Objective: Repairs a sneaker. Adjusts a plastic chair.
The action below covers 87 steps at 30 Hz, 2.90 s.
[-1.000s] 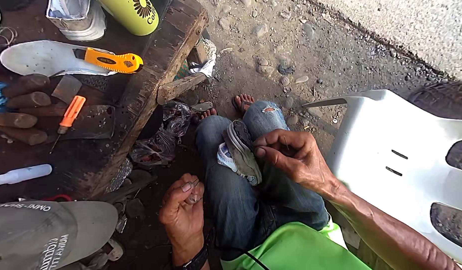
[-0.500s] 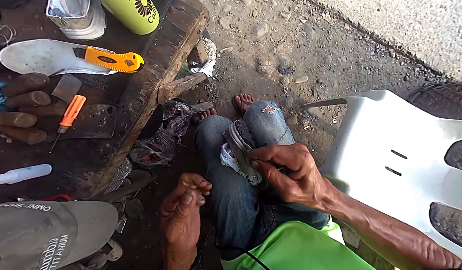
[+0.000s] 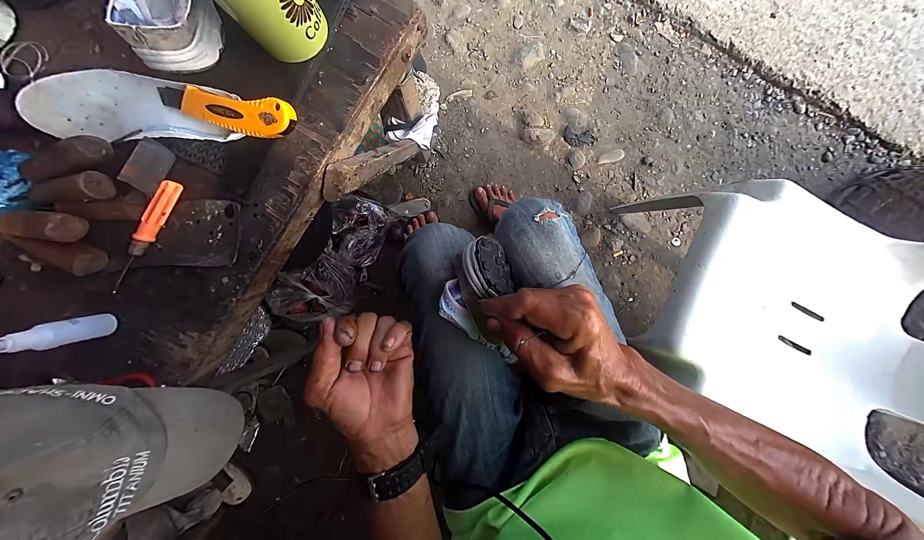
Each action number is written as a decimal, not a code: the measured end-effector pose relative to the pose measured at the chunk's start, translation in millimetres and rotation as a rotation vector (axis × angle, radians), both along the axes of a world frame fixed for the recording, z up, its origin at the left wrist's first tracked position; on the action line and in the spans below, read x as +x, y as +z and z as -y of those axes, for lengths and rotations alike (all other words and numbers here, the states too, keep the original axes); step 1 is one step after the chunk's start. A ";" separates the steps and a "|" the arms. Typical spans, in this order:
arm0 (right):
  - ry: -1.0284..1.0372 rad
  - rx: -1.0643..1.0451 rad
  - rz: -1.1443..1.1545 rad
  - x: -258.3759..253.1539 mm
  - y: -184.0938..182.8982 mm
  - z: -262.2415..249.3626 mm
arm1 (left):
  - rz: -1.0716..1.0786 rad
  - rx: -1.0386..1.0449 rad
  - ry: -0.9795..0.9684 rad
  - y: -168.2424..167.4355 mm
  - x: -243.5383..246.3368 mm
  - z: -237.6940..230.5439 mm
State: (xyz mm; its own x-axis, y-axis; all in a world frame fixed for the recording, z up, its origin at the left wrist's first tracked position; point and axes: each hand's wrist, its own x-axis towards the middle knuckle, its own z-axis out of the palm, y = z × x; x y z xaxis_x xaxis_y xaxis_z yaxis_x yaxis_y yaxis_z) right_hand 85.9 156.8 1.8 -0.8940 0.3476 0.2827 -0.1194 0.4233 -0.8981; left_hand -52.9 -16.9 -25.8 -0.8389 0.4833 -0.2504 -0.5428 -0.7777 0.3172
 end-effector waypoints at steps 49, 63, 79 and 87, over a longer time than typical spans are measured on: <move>-0.075 -0.343 0.134 1.7 36.7 -55.5 | -0.865 -0.793 -0.100 43.0 62.2 -62.9; -0.160 -0.014 0.316 36.3 44.4 -100.9 | -0.184 -0.523 -0.215 40.3 51.6 -55.9; 0.251 -0.045 0.182 9.2 27.7 -70.8 | 0.021 -0.342 -0.294 40.4 44.7 -51.3; 0.318 0.128 0.269 8.1 44.4 -85.7 | -0.012 -0.368 -0.255 40.2 50.4 -54.1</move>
